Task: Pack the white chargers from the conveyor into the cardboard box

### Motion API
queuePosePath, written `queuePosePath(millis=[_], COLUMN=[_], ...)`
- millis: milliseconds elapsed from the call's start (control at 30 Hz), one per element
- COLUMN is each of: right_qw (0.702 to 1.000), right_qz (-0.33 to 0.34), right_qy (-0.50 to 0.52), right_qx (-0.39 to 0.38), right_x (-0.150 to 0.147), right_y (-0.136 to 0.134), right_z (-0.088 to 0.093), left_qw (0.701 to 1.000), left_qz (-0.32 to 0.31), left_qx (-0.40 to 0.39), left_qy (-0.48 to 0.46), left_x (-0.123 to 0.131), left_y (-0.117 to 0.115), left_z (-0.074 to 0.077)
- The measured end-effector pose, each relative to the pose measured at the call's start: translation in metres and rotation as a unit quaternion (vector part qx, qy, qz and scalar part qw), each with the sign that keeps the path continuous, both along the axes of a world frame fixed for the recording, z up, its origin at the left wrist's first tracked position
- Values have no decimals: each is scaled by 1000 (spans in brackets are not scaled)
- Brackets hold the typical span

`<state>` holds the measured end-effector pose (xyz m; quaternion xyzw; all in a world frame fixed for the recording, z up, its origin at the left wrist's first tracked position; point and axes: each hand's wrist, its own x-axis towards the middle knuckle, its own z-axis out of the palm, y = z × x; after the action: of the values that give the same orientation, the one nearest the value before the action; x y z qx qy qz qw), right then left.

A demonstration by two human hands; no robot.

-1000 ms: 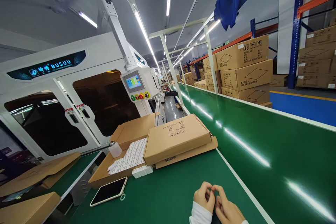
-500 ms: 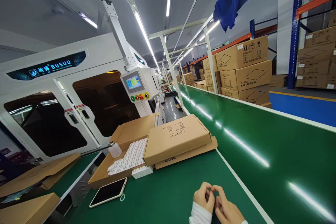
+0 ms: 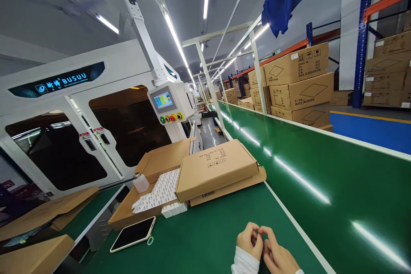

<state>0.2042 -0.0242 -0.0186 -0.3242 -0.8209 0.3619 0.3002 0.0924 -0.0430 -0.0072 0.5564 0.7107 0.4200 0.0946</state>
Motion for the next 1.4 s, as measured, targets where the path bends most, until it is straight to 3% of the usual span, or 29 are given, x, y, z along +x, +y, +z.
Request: queuePosePath(millis=[333,1033,1400], right_qw=[1000,1000,1000], right_qz=[0,-7,1], right_qy=[-22,-8,-13], right_qx=[7,16,6], right_x=[2,0,2], right_y=[-1,-1,-2], right_z=[6,1,6], left_qw=[1000,1000,1000], left_qz=[-2,-7,-8], left_qx=[-1,2,11], left_qy=[-4,13,5], left_x=[1,-3,-1], left_y=[-1,1,0], left_z=[4,-6,-4])
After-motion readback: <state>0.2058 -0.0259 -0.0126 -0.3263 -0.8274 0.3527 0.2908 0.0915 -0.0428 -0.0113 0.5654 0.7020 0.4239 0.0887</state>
